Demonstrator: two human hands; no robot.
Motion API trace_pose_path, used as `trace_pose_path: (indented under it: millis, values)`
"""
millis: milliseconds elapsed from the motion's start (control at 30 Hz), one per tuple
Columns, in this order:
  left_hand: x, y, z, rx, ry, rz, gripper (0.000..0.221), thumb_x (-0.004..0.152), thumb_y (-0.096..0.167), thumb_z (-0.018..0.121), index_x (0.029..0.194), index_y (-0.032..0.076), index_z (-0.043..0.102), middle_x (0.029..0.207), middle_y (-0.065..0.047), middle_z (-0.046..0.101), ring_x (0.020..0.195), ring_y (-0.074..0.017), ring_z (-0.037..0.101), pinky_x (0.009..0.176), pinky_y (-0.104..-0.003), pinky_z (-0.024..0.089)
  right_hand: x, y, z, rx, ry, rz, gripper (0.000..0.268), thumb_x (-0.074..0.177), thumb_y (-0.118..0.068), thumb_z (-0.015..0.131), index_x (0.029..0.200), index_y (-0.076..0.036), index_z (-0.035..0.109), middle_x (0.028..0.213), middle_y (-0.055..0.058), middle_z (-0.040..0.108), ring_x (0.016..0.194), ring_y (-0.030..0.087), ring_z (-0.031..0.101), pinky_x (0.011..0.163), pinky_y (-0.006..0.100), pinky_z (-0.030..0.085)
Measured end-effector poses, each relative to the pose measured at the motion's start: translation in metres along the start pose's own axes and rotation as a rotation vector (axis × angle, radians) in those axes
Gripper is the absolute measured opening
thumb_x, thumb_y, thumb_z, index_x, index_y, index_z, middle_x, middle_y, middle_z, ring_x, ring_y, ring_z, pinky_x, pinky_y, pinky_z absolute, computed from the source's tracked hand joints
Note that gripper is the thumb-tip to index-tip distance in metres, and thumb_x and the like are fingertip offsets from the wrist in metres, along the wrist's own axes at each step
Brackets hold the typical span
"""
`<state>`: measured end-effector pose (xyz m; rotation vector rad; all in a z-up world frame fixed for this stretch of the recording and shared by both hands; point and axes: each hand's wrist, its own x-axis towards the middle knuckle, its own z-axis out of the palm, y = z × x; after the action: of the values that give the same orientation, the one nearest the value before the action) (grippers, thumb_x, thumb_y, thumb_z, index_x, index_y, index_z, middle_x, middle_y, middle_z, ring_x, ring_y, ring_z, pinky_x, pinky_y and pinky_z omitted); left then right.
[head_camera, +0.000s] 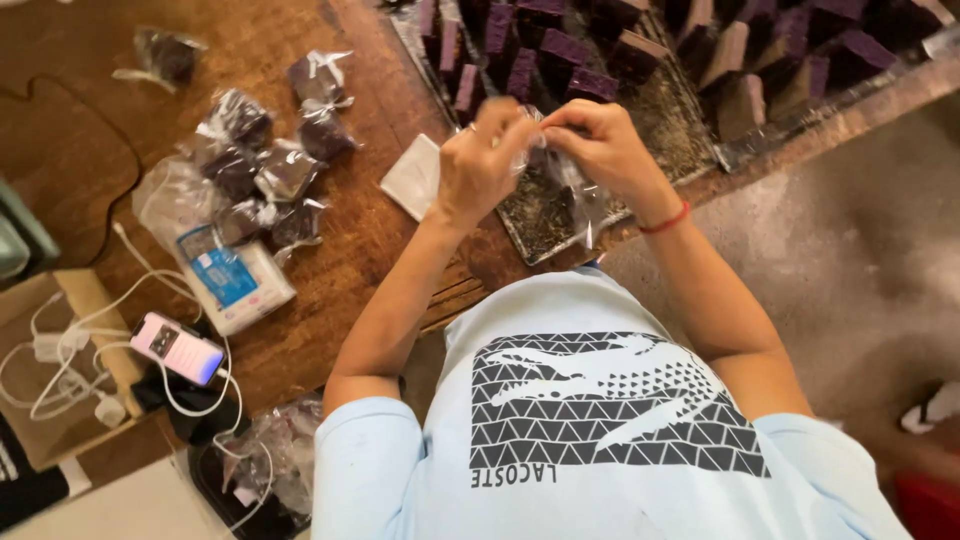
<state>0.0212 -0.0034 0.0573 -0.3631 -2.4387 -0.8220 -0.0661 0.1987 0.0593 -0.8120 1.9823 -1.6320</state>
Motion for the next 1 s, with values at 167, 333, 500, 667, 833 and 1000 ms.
trace_pose_path:
  millis: [167, 333, 500, 667, 833, 1000]
  values:
    - [-0.005, -0.009, 0.003, -0.620, -0.099, -0.497, 0.013, 0.096, 0.017, 0.076, 0.095, 0.005, 0.080, 0.114, -0.007, 0.069, 0.099, -0.0179, 0.070, 0.085, -0.031, 0.057, -0.005, -0.008, 0.017, -0.321, 0.025, -0.240, 0.010, 0.100, -0.004, 0.073, 0.110, -0.003, 0.071, 0.098, 0.008, 0.065, 0.083, 0.017, 0.064, 0.070, 0.028, 0.050]
    - [-0.014, -0.005, 0.005, -0.652, -0.044, -0.663, 0.019, 0.092, 0.019, 0.079, 0.104, 0.004, 0.079, 0.108, -0.006, 0.073, 0.094, -0.0137, 0.070, 0.079, -0.027, 0.057, -0.015, -0.014, 0.031, -0.521, 0.153, -0.384, 0.014, 0.100, -0.001, 0.070, 0.114, -0.003, 0.067, 0.103, 0.013, 0.065, 0.084, 0.026, 0.066, 0.069, 0.032, 0.053]
    - [-0.026, -0.007, -0.007, -0.853, 0.098, -0.846, 0.012, 0.095, 0.008, 0.064, 0.102, 0.004, 0.074, 0.108, -0.006, 0.069, 0.087, -0.0170, 0.071, 0.077, -0.030, 0.063, -0.019, -0.004, 0.044, -0.601, 0.163, -0.391, 0.005, 0.104, -0.003, 0.069, 0.103, -0.001, 0.064, 0.093, 0.014, 0.062, 0.072, 0.028, 0.061, 0.062, 0.035, 0.048]
    - [-0.057, -0.041, -0.073, -0.139, 0.312, -0.763, 0.012, 0.093, 0.003, 0.073, 0.104, 0.007, 0.076, 0.110, -0.011, 0.074, 0.103, -0.0219, 0.071, 0.090, -0.035, 0.060, -0.011, 0.004, 0.033, -0.103, 0.177, -0.258, 0.017, 0.117, -0.018, 0.058, 0.115, -0.003, 0.066, 0.100, 0.004, 0.066, 0.085, 0.014, 0.061, 0.071, 0.028, 0.051]
    - [-0.065, -0.059, -0.108, -0.028, 0.372, -0.718, 0.017, 0.101, 0.019, 0.072, 0.116, 0.012, 0.076, 0.120, -0.009, 0.074, 0.113, -0.0217, 0.071, 0.092, -0.035, 0.060, -0.011, -0.013, 0.022, 0.259, 0.185, -0.052, 0.021, 0.116, -0.023, 0.051, 0.123, -0.005, 0.060, 0.092, -0.002, 0.064, 0.070, 0.001, 0.048, 0.061, 0.020, 0.039]
    - [-0.032, -0.011, -0.065, -0.739, -0.174, -0.941, 0.035, 0.090, 0.027, 0.071, 0.123, 0.016, 0.069, 0.121, -0.010, 0.071, 0.107, -0.0177, 0.071, 0.085, -0.033, 0.065, -0.002, -0.022, 0.028, 0.161, 0.119, -0.096, 0.018, 0.117, -0.018, 0.052, 0.124, -0.004, 0.060, 0.090, -0.001, 0.064, 0.076, 0.002, 0.055, 0.066, 0.019, 0.043]
